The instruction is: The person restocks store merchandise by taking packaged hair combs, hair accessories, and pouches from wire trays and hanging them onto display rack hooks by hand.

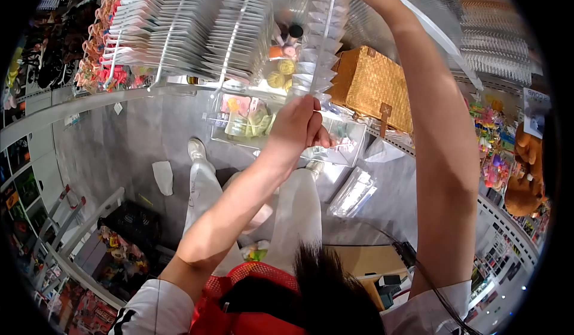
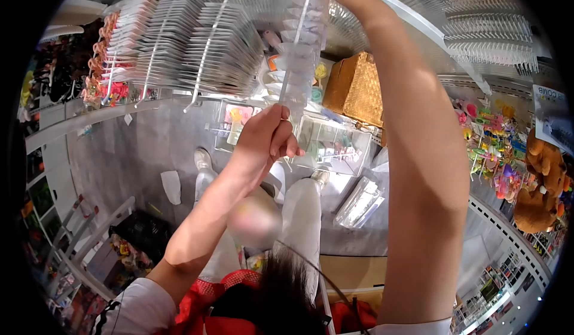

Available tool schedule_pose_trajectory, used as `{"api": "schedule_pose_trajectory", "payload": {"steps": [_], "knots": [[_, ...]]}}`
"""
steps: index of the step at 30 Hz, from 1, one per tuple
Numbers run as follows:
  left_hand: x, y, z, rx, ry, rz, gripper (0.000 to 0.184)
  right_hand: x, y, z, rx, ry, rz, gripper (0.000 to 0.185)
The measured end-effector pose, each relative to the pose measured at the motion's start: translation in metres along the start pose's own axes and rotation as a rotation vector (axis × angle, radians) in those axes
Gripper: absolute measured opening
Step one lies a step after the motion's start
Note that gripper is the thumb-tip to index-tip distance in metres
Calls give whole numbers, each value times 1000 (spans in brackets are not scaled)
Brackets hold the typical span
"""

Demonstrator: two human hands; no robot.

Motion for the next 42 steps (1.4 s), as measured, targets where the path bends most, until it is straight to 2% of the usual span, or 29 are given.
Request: {"api": "schedule_pose_trajectory", "payload": {"steps": [5,6,7,11,12,13,14,15,16,17,18,19,20,21,23,24,26,29,30,32,33,35,36,38,41,42], "knots": [[-2,3,-7,-98,-124,-4,36,10,1,19,-50,-175,99,24],[-15,4,-12,-171,-161,-15,44,17,-4,21,-40,-252,101,25],[-33,13,-18,-233,-122,-118,50,22,-5,23,-32,-327,106,26],[-109,43,-103,-68,-188,-330,50,18,31,-31,433,-978,-6,33],[-118,52,-131,-15,-293,-324,51,35,64,-33,587,-1041,115,31],[-128,62,-157,53,-257,-344,51,46,106,-26,741,-1097,234,30],[-139,72,-182,119,-219,-365,51,37,155,-19,910,-993,394,24],[-148,79,-208,185,-181,-385,51,50,204,8,859,-1003,376,23],[-157,81,-237,214,-183,-397,51,46,255,38,895,-867,494,24],[-166,84,-265,242,-186,-416,50,42,303,84,666,-671,698,24],[-169,80,-289,265,-132,-399,51,23,331,124,410,-591,692,22],[-162,75,-308,293,-140,-355,52,33,385,186,484,-806,837,20],[-167,60,-344,309,-152,-329,51,22,402,233,338,-934,811,20],[-159,47,-372,400,-154,-226,47,12,416,273,104,-886,867,20],[-143,11,-438,617,-238,-80,38,38,458,378,-347,-575,845,23],[-138,-10,-475,746,-319,-36,34,43,458,403,-437,-440,803,25],[-115,-47,-527,897,-685,231,31,51,457,455,-600,-171,713,29],[-92,-86,-549,1159,-1252,602,36,72,451,513,-384,-238,538,31],[-89,-109,-562,1120,-1240,600,35,80,458,535,-340,-362,515,29],[-106,-134,-579,1030,-1208,548,33,71,441,556,-496,-346,552,27],[-119,-136,-583,953,-1102,438,34,65,444,561,-590,-333,579,26],[-103,-149,-572,756,-926,276,34,75,439,579,-531,-252,534,19],[-101,-156,-571,716,-881,273,34,78,446,587,-530,-237,497,19],[-119,-150,-569,641,-779,214,33,59,451,560,-554,-152,501,20],[-135,-122,-544,565,-478,135,31,41,457,519,-572,-259,538,20],[-139,-112,-535,575,-319,98,30,33,454,505,-535,-205,457,21]]}}
Point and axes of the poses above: each hand's wrist, its own y-axis away from the middle knuckle, its own z-axis out of the palm, x = y × z, the point moved 9 cm from there along -y, towards the middle knuckle, and after that the axes turned 7 degrees about -z, right-handed, at the moved point
